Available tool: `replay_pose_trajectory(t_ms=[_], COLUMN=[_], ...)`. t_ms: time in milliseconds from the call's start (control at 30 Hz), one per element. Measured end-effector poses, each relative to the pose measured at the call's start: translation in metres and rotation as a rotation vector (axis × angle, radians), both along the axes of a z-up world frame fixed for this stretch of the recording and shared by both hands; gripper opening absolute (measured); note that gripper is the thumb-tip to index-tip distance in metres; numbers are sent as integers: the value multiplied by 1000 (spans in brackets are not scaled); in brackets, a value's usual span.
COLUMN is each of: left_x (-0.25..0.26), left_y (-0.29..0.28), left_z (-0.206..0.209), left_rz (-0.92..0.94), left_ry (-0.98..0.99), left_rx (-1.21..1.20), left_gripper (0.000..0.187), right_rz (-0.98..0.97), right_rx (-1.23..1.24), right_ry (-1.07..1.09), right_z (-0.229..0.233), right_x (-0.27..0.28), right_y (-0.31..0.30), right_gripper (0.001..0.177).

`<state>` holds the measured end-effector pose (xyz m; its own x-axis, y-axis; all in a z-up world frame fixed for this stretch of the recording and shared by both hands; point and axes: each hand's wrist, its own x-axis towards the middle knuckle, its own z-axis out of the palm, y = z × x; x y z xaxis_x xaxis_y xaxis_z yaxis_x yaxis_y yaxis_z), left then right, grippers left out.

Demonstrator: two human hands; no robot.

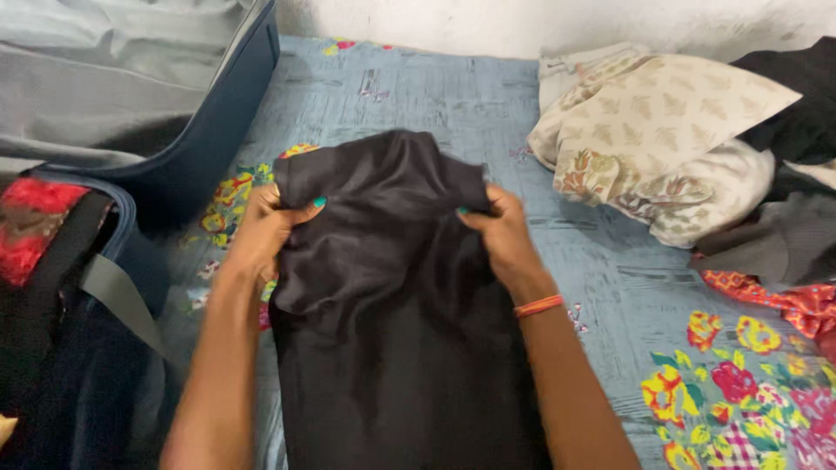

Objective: The person folds a black garment on a bed and then places it into an open suitcase next to a stack of other folded clothes.

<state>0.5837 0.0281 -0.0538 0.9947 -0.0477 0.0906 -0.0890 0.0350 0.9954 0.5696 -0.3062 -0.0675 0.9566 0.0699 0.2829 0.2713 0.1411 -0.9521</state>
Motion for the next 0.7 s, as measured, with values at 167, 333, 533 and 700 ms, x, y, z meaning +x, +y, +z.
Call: replay_pose_trajectory(t_ms=[167, 333, 533, 700], left_x=[-47, -45, -26, -19], left_y=[31, 26, 22, 17], left_z=[72, 63, 42, 8], left_rz=[-618, -984, -342, -826], left_ry=[-208, -374, 46, 9], left_rx=[92, 377, 412, 857], left_gripper=[41, 45, 53, 45], right_rz=[540, 728, -181, 481], right_rx=[-332, -555, -1162, -1202], right_ry=[-229, -143, 148, -19], right_z=[89, 68, 3, 41], right_x=[-63, -50, -19, -29], right_y=[-44, -48, 7, 2], right_gripper=[36, 40, 51, 33])
